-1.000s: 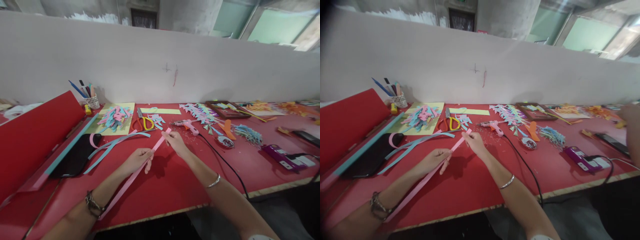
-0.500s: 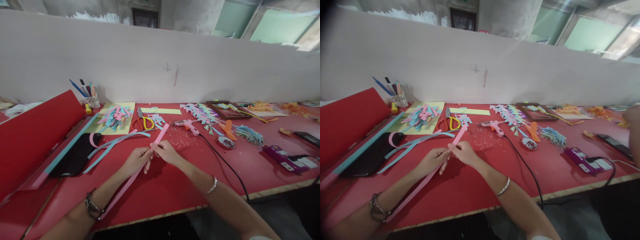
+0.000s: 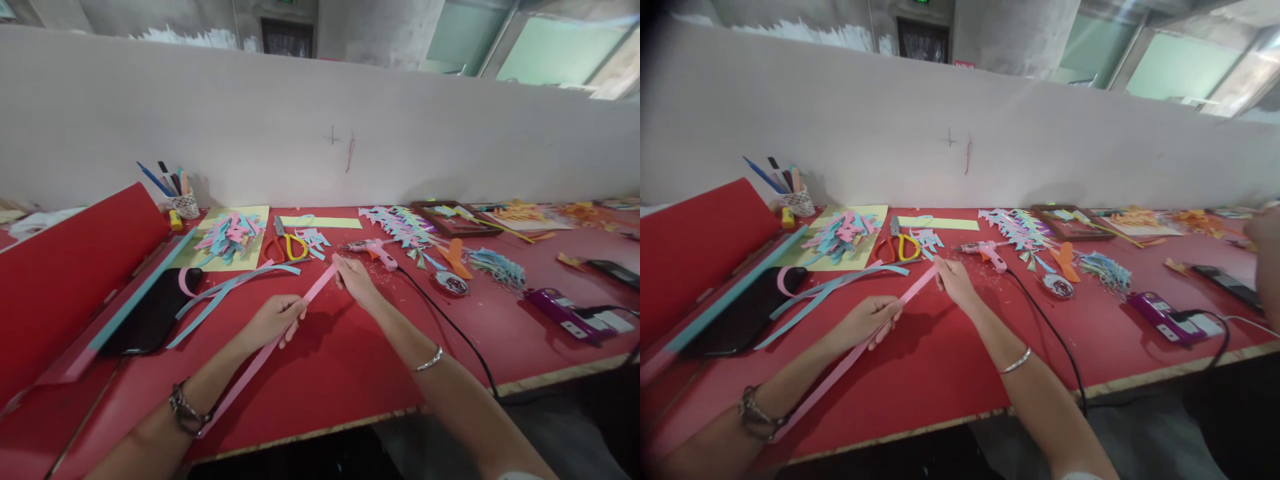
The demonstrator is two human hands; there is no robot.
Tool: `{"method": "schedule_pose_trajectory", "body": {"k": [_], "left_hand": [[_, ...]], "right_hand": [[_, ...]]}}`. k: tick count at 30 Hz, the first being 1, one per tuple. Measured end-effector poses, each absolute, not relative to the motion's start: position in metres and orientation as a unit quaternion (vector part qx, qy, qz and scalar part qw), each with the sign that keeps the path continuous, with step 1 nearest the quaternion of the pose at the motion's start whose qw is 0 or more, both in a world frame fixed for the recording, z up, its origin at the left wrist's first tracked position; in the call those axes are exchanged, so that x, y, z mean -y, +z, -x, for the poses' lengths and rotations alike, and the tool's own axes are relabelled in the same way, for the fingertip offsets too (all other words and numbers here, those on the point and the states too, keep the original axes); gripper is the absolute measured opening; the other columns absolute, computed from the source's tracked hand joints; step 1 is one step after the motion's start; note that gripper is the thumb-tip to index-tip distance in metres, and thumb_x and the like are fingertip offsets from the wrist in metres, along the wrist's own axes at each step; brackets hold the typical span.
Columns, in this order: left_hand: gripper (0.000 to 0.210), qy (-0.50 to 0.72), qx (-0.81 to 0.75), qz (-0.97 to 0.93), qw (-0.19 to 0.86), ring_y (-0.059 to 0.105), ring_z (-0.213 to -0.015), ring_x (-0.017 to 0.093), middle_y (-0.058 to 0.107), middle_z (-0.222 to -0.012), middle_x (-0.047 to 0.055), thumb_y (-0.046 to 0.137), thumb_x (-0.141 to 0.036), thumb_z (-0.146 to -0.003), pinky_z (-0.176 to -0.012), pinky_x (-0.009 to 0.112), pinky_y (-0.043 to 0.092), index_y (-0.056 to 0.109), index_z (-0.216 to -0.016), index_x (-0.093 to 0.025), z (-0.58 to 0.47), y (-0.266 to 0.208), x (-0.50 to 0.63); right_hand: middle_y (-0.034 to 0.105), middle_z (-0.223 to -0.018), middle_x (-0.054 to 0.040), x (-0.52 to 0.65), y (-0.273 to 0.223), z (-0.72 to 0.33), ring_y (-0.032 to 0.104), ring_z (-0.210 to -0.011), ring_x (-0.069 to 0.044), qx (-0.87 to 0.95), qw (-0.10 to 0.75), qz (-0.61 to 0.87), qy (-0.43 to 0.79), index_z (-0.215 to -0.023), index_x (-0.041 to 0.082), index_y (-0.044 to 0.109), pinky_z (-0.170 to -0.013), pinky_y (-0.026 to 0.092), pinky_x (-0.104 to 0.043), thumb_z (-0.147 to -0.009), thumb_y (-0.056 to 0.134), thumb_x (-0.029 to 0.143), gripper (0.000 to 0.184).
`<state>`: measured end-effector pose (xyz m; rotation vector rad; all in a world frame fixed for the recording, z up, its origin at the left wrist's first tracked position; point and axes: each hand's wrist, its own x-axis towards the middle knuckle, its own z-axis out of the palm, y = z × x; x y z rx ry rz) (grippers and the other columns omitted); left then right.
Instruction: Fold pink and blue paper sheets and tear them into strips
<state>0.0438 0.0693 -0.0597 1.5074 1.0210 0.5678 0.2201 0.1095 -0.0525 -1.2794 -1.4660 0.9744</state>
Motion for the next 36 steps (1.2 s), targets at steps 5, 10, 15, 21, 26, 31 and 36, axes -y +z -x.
{"method": "schedule_pose_trajectory", "body": {"k": [5, 10, 15, 21, 26, 31, 36], "left_hand": [[0.035, 0.263, -0.406, -0.645, 0.592, 0.038, -0.025, 0.005, 0.044, -0.034, -0.008, 0.039, -0.050, -0.073, -0.032, 0.016, 0.027, 0.039, -0.056, -0.019, -0.042, -0.059, -0.067], [0.035, 0.272, -0.411, -0.657, 0.570, 0.038, -0.026, 0.005, 0.044, -0.034, -0.009, 0.036, -0.051, -0.073, -0.034, 0.017, 0.028, 0.039, -0.057, -0.020, -0.044, -0.058, -0.067], [0.034, 0.296, -0.431, -0.662, 0.537, 0.039, -0.027, 0.005, 0.045, -0.034, -0.008, 0.034, -0.049, -0.073, -0.036, 0.018, 0.029, 0.042, -0.059, -0.019, -0.045, -0.057, -0.067], [0.032, 0.279, -0.434, -0.662, 0.544, 0.041, -0.028, 0.006, 0.046, -0.037, -0.008, 0.033, -0.047, -0.072, -0.035, 0.018, 0.030, 0.043, -0.061, -0.019, -0.047, -0.058, -0.066], [0.029, 0.282, -0.444, -0.667, 0.528, 0.035, -0.026, 0.004, 0.039, -0.035, -0.011, 0.033, -0.045, -0.072, -0.032, 0.017, 0.027, 0.040, -0.059, -0.020, -0.047, -0.058, -0.066], [0.028, 0.289, -0.454, -0.672, 0.508, 0.029, -0.026, 0.004, 0.034, -0.034, -0.012, 0.032, -0.042, -0.073, -0.030, 0.016, 0.025, 0.039, -0.058, -0.020, -0.047, -0.059, -0.067], [0.027, 0.304, -0.476, -0.687, 0.457, 0.031, -0.027, 0.005, 0.034, -0.033, -0.011, 0.034, -0.040, -0.074, -0.031, 0.016, 0.025, 0.043, -0.058, -0.019, -0.046, -0.060, -0.064]], "right_hand": [[0.032, -0.032, 0.0060, -0.114, -0.052, -0.225, 0.029, -0.032, -0.006, 0.523, 0.567, 0.511, 0.379, -0.042, 0.021, 0.033, -0.036, 0.023, -0.022, -0.067, 0.044, 0.064, 0.051], [0.035, -0.038, 0.0051, -0.109, -0.053, -0.219, 0.030, -0.036, -0.006, 0.511, 0.624, 0.452, 0.380, -0.046, 0.020, 0.033, -0.039, 0.024, -0.022, -0.068, 0.040, 0.066, 0.051], [0.038, -0.043, 0.0054, -0.092, -0.058, -0.196, 0.033, -0.040, -0.006, 0.656, 0.420, 0.422, 0.463, -0.050, 0.019, 0.039, -0.042, 0.027, -0.021, -0.066, 0.043, 0.065, 0.049], [0.035, -0.040, 0.0056, -0.090, -0.058, -0.193, 0.033, -0.040, -0.005, 0.688, 0.360, 0.466, 0.425, -0.045, 0.018, 0.037, -0.044, 0.027, -0.021, -0.073, 0.037, 0.057, 0.047], [0.032, -0.037, 0.0057, -0.101, -0.056, -0.206, 0.030, -0.036, -0.005, 0.625, 0.425, 0.534, 0.379, -0.043, 0.019, 0.034, -0.040, 0.023, -0.021, -0.071, 0.039, 0.056, 0.046], [0.029, -0.037, 0.0062, -0.104, -0.055, -0.209, 0.027, -0.036, -0.005, 0.606, 0.462, 0.531, 0.371, -0.043, 0.020, 0.032, -0.038, 0.020, -0.021, -0.069, 0.040, 0.055, 0.044], [0.033, -0.041, 0.0058, -0.099, -0.055, -0.204, 0.030, -0.039, -0.005, 0.627, 0.467, 0.493, 0.383, -0.046, 0.019, 0.035, -0.040, 0.023, -0.021, -0.069, 0.039, 0.058, 0.045]]}}
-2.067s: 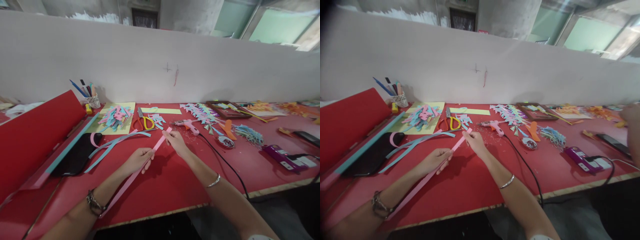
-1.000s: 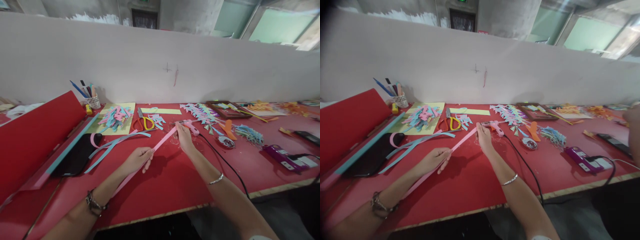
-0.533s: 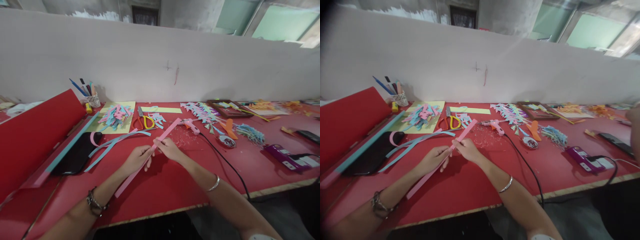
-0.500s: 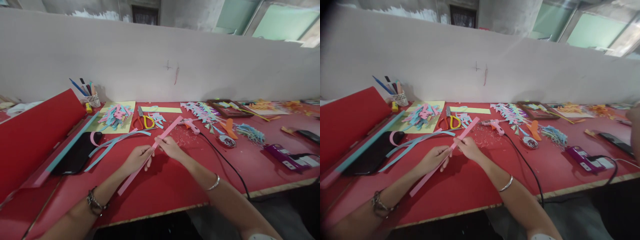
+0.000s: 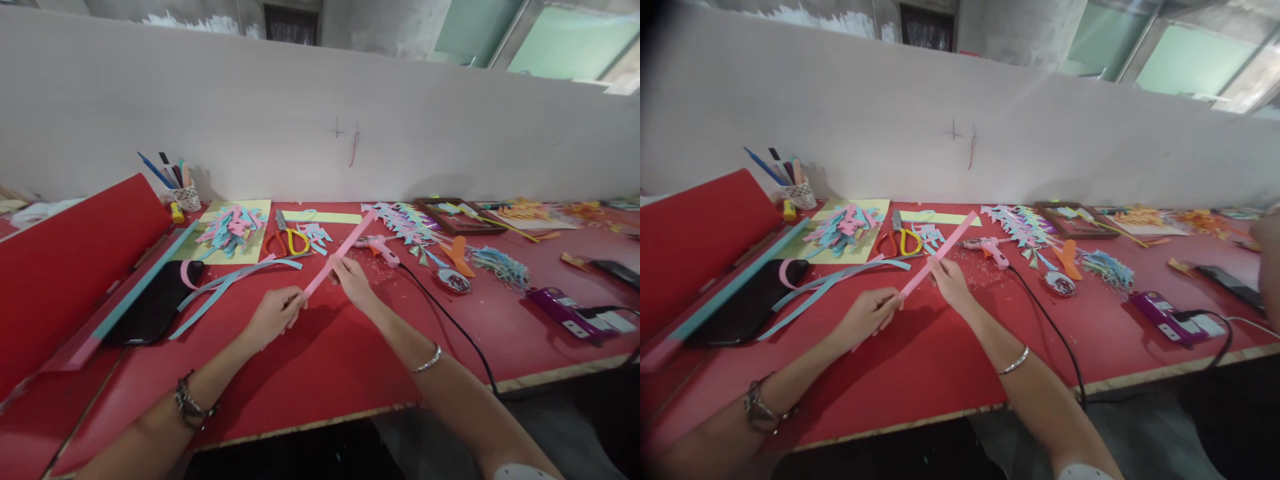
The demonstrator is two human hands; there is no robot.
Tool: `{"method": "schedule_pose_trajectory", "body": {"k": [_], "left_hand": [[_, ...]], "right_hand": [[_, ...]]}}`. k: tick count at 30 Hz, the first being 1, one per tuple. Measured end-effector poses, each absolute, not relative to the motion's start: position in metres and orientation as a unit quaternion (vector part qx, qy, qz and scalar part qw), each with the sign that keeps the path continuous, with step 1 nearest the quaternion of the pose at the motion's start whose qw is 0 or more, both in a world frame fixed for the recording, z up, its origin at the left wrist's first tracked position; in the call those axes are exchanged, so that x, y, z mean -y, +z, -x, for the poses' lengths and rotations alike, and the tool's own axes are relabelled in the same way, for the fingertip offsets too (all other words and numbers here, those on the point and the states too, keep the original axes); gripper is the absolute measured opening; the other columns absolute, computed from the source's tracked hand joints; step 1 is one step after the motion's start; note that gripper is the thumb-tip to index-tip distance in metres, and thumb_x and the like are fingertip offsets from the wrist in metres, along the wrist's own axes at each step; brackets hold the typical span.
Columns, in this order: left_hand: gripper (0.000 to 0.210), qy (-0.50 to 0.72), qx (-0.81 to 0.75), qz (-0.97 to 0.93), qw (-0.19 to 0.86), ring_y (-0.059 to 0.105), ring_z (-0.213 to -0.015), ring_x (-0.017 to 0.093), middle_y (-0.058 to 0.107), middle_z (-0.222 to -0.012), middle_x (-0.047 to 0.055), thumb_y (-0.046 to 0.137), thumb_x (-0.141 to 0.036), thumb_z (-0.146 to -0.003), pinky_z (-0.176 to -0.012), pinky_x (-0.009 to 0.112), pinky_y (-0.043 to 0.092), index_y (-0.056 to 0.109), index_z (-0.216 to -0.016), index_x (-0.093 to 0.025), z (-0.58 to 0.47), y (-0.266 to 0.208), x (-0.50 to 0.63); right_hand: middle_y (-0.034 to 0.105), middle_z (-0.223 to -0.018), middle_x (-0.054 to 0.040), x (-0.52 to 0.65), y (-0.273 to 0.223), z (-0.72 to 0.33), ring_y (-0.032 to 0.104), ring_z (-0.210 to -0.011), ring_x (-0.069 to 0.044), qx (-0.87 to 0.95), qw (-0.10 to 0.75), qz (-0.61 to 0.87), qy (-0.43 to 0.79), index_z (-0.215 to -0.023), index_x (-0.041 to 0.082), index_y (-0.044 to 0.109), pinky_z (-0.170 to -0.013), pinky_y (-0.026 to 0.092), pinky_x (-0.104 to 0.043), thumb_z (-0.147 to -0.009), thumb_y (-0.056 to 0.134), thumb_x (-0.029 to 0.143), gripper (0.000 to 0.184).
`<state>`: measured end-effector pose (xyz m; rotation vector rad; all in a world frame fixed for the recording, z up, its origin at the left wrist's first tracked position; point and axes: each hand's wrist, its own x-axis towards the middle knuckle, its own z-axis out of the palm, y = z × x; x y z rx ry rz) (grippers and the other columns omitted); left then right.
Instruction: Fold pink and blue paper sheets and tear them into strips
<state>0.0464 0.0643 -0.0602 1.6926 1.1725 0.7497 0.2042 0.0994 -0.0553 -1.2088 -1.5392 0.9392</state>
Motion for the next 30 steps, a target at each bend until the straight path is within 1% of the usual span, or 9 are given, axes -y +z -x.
{"method": "schedule_pose_trajectory", "body": {"k": [3, 6, 9, 11, 14, 18, 23, 27, 30], "left_hand": [[0.029, 0.320, -0.476, -0.692, 0.439, 0.034, -0.027, 0.004, 0.037, -0.035, -0.010, 0.035, -0.041, -0.074, -0.032, 0.016, 0.025, 0.043, -0.056, -0.019, -0.047, -0.060, -0.063], [0.031, 0.318, -0.461, -0.675, 0.480, 0.036, -0.028, 0.004, 0.041, -0.038, -0.009, 0.038, -0.045, -0.073, -0.033, 0.017, 0.026, 0.040, -0.056, -0.019, -0.047, -0.061, -0.063], [0.035, 0.290, -0.422, -0.625, 0.589, 0.034, -0.029, 0.004, 0.040, -0.039, -0.010, 0.039, -0.053, -0.072, -0.036, 0.018, 0.031, 0.043, -0.063, -0.019, -0.047, -0.061, -0.064], [0.039, 0.280, -0.390, -0.588, 0.651, 0.029, -0.030, 0.004, 0.036, -0.038, -0.011, 0.037, -0.056, -0.073, -0.039, 0.019, 0.035, 0.045, -0.067, -0.018, -0.047, -0.061, -0.064], [0.039, 0.281, -0.365, -0.567, 0.683, 0.024, -0.032, 0.003, 0.031, -0.039, -0.012, 0.039, -0.056, -0.072, -0.041, 0.019, 0.035, 0.047, -0.067, -0.018, -0.045, -0.061, -0.063], [0.036, 0.286, -0.396, -0.599, 0.634, 0.029, -0.036, 0.004, 0.033, -0.042, -0.010, 0.042, -0.052, -0.070, -0.039, 0.017, 0.029, 0.050, -0.067, -0.017, -0.044, -0.062, -0.066], [0.035, 0.277, -0.454, -0.687, 0.495, 0.036, -0.038, 0.007, 0.044, -0.045, -0.006, 0.037, -0.047, -0.071, -0.041, 0.020, 0.028, 0.053, -0.067, -0.017, -0.040, -0.062, -0.073], [0.035, 0.307, -0.473, -0.726, 0.393, 0.040, -0.044, 0.009, 0.046, -0.046, -0.005, 0.036, -0.046, -0.074, -0.046, 0.021, 0.030, 0.055, -0.067, -0.017, -0.034, -0.059, -0.077], [0.041, 0.322, -0.469, -0.712, 0.410, 0.041, -0.046, 0.011, 0.045, -0.046, -0.004, 0.027, -0.047, -0.077, -0.047, 0.022, 0.032, 0.054, -0.067, -0.018, -0.032, -0.058, -0.077]], "right_hand": [[0.035, -0.043, 0.0063, -0.094, -0.057, -0.199, 0.031, -0.040, -0.005, 0.680, 0.393, 0.450, 0.425, -0.050, 0.018, 0.039, -0.040, 0.024, -0.020, -0.067, 0.044, 0.059, 0.044], [0.037, -0.044, 0.0059, -0.091, -0.058, -0.197, 0.034, -0.042, -0.006, 0.716, 0.338, 0.420, 0.444, -0.051, 0.017, 0.042, -0.043, 0.027, -0.020, -0.071, 0.042, 0.057, 0.044], [0.038, -0.045, 0.0059, -0.092, -0.059, -0.199, 0.035, -0.043, -0.005, 0.718, 0.356, 0.415, 0.431, -0.050, 0.018, 0.040, -0.047, 0.030, -0.020, -0.074, 0.039, 0.055, 0.044], [0.038, -0.045, 0.0059, -0.094, -0.058, -0.201, 0.035, -0.043, -0.005, 0.716, 0.373, 0.410, 0.425, -0.049, 0.018, 0.039, -0.048, 0.031, -0.020, -0.074, 0.040, 0.054, 0.044], [0.038, -0.044, 0.0056, -0.097, -0.057, -0.204, 0.036, -0.043, -0.006, 0.710, 0.389, 0.402, 0.428, -0.048, 0.018, 0.040, -0.047, 0.031, -0.021, -0.073, 0.041, 0.054, 0.043], [0.037, -0.042, 0.0058, -0.098, -0.055, -0.206, 0.034, -0.041, -0.005, 0.696, 0.400, 0.416, 0.428, -0.048, 0.018, 0.040, -0.044, 0.029, -0.021, -0.071, 0.045, 0.052, 0.041], [0.037, -0.044, 0.0058, -0.101, -0.053, -0.209, 0.034, -0.042, -0.006, 0.687, 0.414, 0.423, 0.423, -0.050, 0.018, 0.043, -0.044, 0.030, -0.021, -0.066, 0.051, 0.052, 0.039], [0.041, -0.056, 0.0055, -0.107, -0.052, -0.213, 0.037, -0.048, -0.007, 0.655, 0.505, 0.401, 0.393, -0.072, 0.019, 0.044, -0.046, 0.033, -0.020, -0.065, 0.053, 0.052, 0.035], [0.042, -0.067, 0.0036, -0.111, -0.052, -0.217, 0.040, -0.055, -0.009, 0.639, 0.574, 0.403, 0.316, -0.090, 0.021, 0.039, -0.051, 0.037, -0.022, -0.070, 0.049, 0.050, 0.036]]}}
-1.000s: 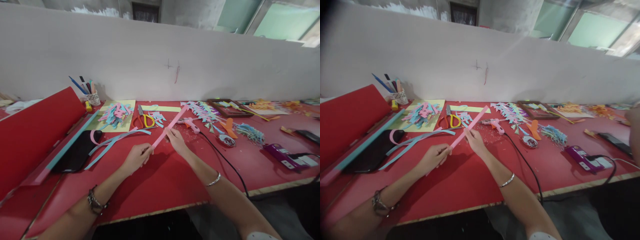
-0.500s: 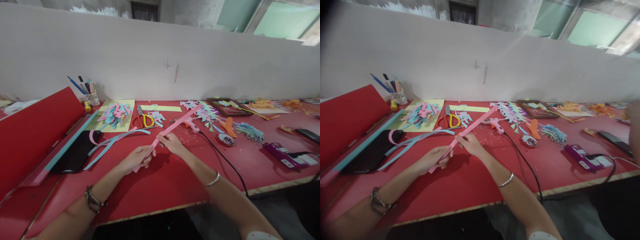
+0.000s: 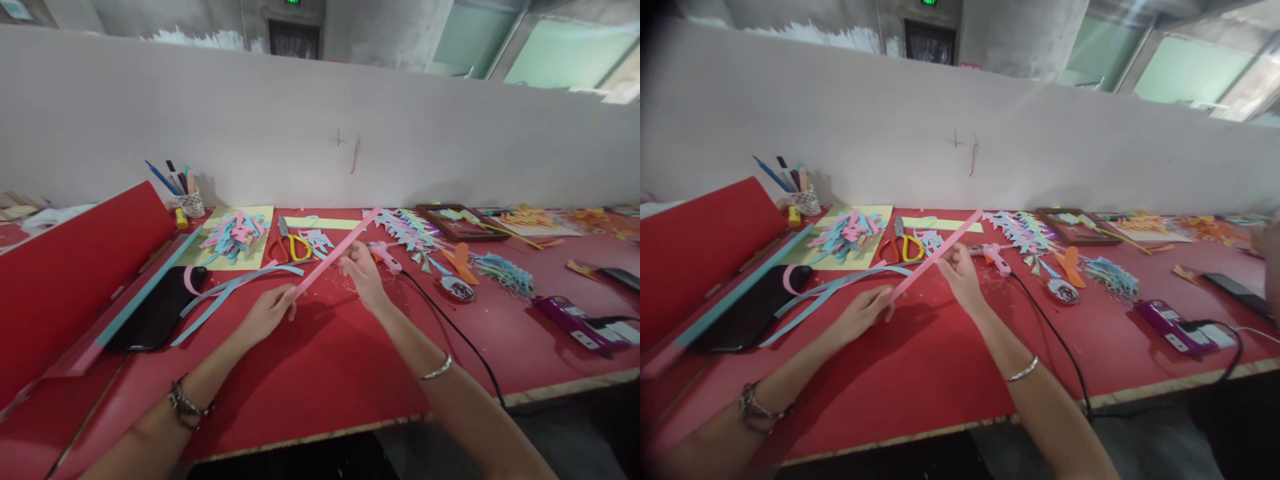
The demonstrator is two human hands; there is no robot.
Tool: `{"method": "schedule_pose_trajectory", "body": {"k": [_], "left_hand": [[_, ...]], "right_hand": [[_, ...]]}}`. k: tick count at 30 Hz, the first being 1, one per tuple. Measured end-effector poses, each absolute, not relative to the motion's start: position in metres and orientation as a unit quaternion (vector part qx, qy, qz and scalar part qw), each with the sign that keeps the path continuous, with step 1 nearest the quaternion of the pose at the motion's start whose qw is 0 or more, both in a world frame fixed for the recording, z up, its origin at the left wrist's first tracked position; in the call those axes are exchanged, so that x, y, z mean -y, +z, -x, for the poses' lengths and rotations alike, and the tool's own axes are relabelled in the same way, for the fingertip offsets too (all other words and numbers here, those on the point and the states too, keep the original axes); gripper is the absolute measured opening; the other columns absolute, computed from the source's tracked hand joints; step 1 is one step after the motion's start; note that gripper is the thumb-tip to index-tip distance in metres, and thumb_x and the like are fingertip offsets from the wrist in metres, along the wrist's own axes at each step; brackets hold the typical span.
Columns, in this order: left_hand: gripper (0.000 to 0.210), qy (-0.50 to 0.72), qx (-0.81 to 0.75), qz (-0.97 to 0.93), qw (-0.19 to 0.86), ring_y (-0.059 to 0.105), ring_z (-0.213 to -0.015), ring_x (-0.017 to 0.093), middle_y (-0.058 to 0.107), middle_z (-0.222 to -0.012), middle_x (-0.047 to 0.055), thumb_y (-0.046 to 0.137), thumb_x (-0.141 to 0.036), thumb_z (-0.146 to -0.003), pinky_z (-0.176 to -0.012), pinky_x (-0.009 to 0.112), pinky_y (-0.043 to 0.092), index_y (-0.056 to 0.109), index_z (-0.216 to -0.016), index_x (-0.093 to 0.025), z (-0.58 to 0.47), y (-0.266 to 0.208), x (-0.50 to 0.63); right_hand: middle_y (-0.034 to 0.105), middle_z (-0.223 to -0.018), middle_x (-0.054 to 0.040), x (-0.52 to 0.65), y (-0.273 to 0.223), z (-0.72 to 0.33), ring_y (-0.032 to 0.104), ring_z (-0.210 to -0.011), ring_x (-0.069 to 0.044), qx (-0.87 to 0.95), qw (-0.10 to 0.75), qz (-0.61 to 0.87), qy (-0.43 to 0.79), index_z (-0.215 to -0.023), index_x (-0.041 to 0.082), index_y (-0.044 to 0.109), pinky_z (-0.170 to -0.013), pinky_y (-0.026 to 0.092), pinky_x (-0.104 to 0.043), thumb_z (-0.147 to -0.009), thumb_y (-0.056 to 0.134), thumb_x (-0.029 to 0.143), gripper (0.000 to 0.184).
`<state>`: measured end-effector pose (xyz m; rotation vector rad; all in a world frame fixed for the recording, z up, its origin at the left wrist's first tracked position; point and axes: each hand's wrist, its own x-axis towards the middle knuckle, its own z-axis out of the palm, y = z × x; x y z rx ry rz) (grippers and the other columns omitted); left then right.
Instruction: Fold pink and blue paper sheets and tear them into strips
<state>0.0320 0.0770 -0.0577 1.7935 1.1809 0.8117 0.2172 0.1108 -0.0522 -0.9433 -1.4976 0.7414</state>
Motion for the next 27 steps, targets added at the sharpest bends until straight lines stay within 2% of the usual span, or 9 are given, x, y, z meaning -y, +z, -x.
{"method": "schedule_pose_trajectory", "body": {"k": [3, 6, 9, 12, 16, 21, 23, 25, 27], "left_hand": [[0.044, 0.327, -0.472, -0.684, 0.450, 0.040, -0.045, 0.011, 0.045, -0.045, -0.003, 0.022, -0.046, -0.079, -0.046, 0.022, 0.032, 0.053, -0.065, -0.018, -0.032, -0.057, -0.077], [0.037, 0.333, -0.470, -0.680, 0.453, 0.039, -0.045, 0.010, 0.042, -0.044, -0.005, 0.031, -0.045, -0.076, -0.048, 0.022, 0.032, 0.054, -0.069, -0.017, -0.033, -0.056, -0.078], [0.034, 0.325, -0.450, -0.672, 0.490, 0.037, -0.043, 0.009, 0.039, -0.045, -0.007, 0.036, -0.045, -0.074, -0.047, 0.021, 0.030, 0.054, -0.079, -0.017, -0.034, -0.054, -0.077], [0.038, 0.288, -0.415, -0.676, 0.536, 0.035, -0.043, 0.008, 0.042, -0.047, -0.008, 0.039, -0.047, -0.073, -0.043, 0.020, 0.026, 0.052, -0.090, -0.016, -0.035, -0.051, -0.073], [0.044, 0.217, -0.392, -0.696, 0.561, 0.033, -0.041, 0.007, 0.046, -0.048, -0.009, 0.043, -0.045, -0.073, -0.042, 0.019, 0.024, 0.044, -0.106, -0.017, -0.039, -0.047, -0.066], [0.040, 0.138, -0.381, -0.711, 0.574, 0.030, -0.037, 0.006, 0.051, -0.050, -0.007, 0.040, -0.039, -0.077, -0.039, 0.018, 0.024, 0.041, -0.110, -0.017, -0.043, -0.049, -0.064], [0.035, 0.107, -0.387, -0.729, 0.554, 0.037, -0.039, 0.008, 0.055, -0.056, -0.005, 0.037, -0.037, -0.079, -0.040, 0.020, 0.030, 0.043, -0.107, -0.017, -0.042, -0.050, -0.063], [0.030, 0.132, -0.404, -0.776, 0.467, 0.052, -0.056, 0.012, 0.060, -0.071, 0.000, 0.039, -0.032, -0.078, -0.053, 0.024, 0.040, 0.047, -0.104, -0.019, -0.041, -0.052, -0.060], [0.023, 0.186, -0.418, -0.824, 0.334, 0.054, -0.081, 0.016, 0.060, -0.088, 0.004, 0.045, -0.030, -0.076, -0.071, 0.029, 0.042, 0.051, -0.096, -0.020, -0.040, -0.053, -0.053]], "right_hand": [[0.042, -0.084, -0.0020, -0.110, -0.048, -0.222, 0.045, -0.069, -0.013, 0.622, 0.625, 0.436, 0.180, -0.109, 0.022, 0.029, -0.064, 0.041, -0.028, -0.072, 0.048, 0.046, 0.047], [0.038, -0.103, -0.0078, -0.103, -0.036, -0.227, 0.043, -0.091, -0.019, 0.630, 0.619, 0.467, 0.019, -0.119, 0.024, 0.023, -0.079, 0.037, -0.036, -0.074, 0.047, 0.041, 0.054], [0.042, -0.107, -0.0076, -0.088, -0.025, -0.227, 0.037, -0.103, -0.024, 0.741, 0.488, 0.444, -0.125, -0.109, 0.026, 0.042, -0.087, 0.027, -0.041, -0.074, 0.051, 0.037, 0.038], [0.054, -0.099, -0.0027, -0.068, -0.025, -0.223, 0.044, -0.095, -0.019, 0.850, 0.315, 0.366, -0.209, -0.096, 0.027, 0.052, -0.090, 0.019, -0.039, -0.079, 0.049, 0.031, 0.017], [0.060, -0.075, 0.0025, -0.048, -0.041, -0.222, 0.047, -0.074, -0.011, 0.886, 0.247, 0.323, -0.223, -0.083, 0.022, 0.055, -0.088, 0.018, -0.033, -0.086, 0.038, 0.014, 0.019], [0.059, -0.069, 0.0004, -0.040, -0.057, -0.229, 0.046, -0.069, -0.011, 0.915, 0.200, 0.298, -0.182, -0.081, 0.018, 0.057, -0.076, 0.026, -0.029, -0.088, 0.036, 0.018, 0.022], [0.057, -0.066, -0.0010, -0.038, -0.061, -0.230, 0.045, -0.067, -0.012, 0.928, 0.171, 0.282, -0.175, -0.076, 0.017, 0.057, -0.066, 0.027, -0.026, -0.088, 0.037, 0.017, 0.024], [0.055, -0.062, -0.0014, -0.034, -0.064, -0.230, 0.044, -0.064, -0.013, 0.936, 0.145, 0.272, -0.169, -0.070, 0.016, 0.056, -0.058, 0.026, -0.026, -0.087, 0.037, 0.015, 0.026], [0.053, -0.061, -0.0018, -0.029, -0.068, -0.229, 0.044, -0.062, -0.013, 0.940, 0.120, 0.280, -0.156, -0.068, 0.016, 0.056, -0.055, 0.026, -0.026, -0.086, 0.037, 0.013, 0.026]]}}
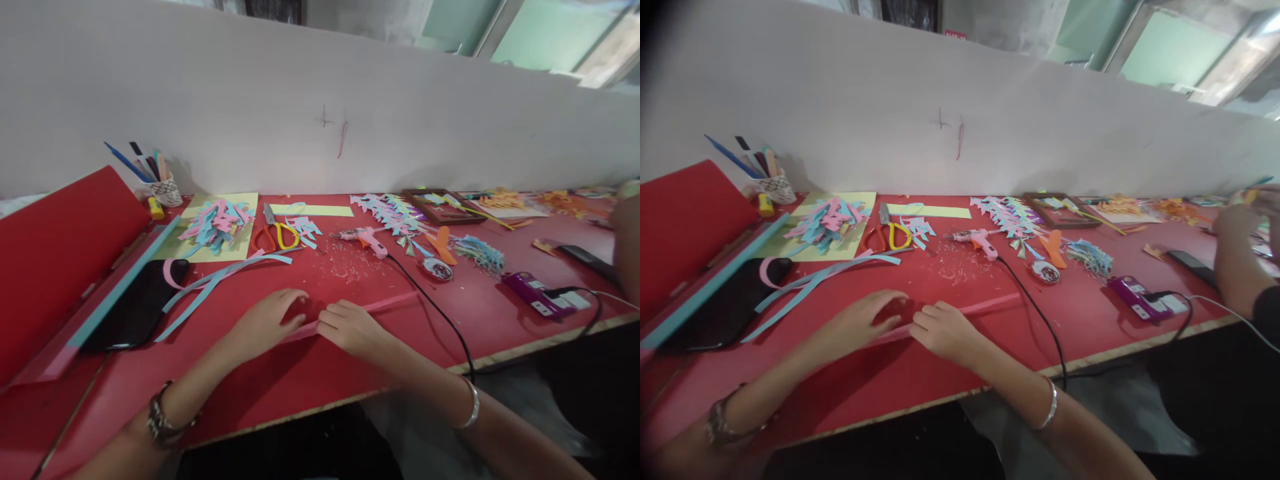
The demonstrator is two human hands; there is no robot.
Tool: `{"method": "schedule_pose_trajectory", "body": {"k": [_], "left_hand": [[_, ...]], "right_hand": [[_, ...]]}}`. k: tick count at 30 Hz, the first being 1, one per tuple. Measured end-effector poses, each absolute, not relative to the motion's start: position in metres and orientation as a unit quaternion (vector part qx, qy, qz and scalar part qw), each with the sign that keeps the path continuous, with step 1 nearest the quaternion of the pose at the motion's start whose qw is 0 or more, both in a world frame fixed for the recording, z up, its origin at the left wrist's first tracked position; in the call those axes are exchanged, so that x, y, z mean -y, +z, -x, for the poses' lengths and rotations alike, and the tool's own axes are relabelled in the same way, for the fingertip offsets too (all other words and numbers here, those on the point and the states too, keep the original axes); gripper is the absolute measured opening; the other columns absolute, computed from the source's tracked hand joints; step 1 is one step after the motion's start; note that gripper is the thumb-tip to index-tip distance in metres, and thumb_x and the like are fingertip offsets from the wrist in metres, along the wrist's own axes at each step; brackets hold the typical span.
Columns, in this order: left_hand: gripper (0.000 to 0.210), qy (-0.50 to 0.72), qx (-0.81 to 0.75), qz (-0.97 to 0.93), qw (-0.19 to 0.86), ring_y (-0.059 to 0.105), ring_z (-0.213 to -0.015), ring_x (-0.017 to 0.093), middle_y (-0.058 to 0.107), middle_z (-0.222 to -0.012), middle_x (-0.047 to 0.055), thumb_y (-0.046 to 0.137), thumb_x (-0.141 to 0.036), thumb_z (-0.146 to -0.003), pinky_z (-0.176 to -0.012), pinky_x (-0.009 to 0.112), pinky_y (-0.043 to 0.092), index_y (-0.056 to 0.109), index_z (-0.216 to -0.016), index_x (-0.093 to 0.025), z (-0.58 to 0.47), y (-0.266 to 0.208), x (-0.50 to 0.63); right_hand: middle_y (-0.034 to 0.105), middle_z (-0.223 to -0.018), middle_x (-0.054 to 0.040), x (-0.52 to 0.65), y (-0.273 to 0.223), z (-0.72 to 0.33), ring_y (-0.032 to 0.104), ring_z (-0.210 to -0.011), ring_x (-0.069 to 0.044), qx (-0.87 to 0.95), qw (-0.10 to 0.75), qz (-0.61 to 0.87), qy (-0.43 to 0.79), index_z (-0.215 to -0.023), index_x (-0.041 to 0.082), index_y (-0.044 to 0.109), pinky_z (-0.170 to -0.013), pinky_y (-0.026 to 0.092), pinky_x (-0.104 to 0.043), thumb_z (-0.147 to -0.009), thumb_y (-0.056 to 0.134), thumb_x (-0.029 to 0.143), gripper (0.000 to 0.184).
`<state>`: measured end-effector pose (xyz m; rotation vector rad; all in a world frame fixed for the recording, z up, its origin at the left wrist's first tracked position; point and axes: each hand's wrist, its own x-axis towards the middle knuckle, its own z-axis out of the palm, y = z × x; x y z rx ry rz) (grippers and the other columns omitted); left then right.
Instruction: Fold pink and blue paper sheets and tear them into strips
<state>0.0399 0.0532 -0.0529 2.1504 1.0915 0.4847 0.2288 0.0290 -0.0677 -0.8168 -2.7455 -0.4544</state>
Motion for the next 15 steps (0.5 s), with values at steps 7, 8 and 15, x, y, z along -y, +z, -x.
{"method": "schedule_pose_trajectory", "body": {"k": [7, 8, 15], "left_hand": [[0.007, 0.059, -0.440, -0.873, 0.202, 0.054, -0.072, 0.015, 0.057, -0.081, 0.002, 0.051, -0.021, -0.076, -0.062, 0.024, 0.040, 0.056, -0.079, -0.018, -0.045, -0.055, -0.025], [0.008, 0.048, -0.449, -0.872, 0.189, 0.054, -0.073, 0.015, 0.057, -0.081, 0.002, 0.051, -0.019, -0.076, -0.061, 0.024, 0.040, 0.056, -0.081, -0.018, -0.046, -0.056, -0.023], [0.012, 0.082, -0.489, -0.852, 0.169, 0.053, -0.068, 0.012, 0.059, -0.076, 0.000, 0.048, -0.021, -0.077, -0.052, 0.020, 0.032, 0.059, -0.073, -0.020, -0.041, -0.058, -0.022]], "right_hand": [[0.055, -0.067, -0.0017, -0.019, -0.077, -0.227, 0.046, -0.062, -0.012, 0.928, 0.130, 0.345, -0.059, -0.074, 0.016, 0.059, -0.054, 0.030, -0.024, -0.086, 0.041, 0.020, 0.021], [0.056, -0.068, -0.0017, -0.019, -0.077, -0.226, 0.047, -0.063, -0.012, 0.924, 0.144, 0.352, -0.042, -0.077, 0.017, 0.060, -0.055, 0.031, -0.024, -0.086, 0.043, 0.022, 0.019], [0.059, -0.072, -0.0024, -0.022, -0.071, -0.227, 0.050, -0.067, -0.011, 0.909, 0.169, 0.372, 0.081, -0.077, 0.017, 0.061, -0.059, 0.036, -0.021, -0.082, 0.049, 0.022, 0.014]]}}
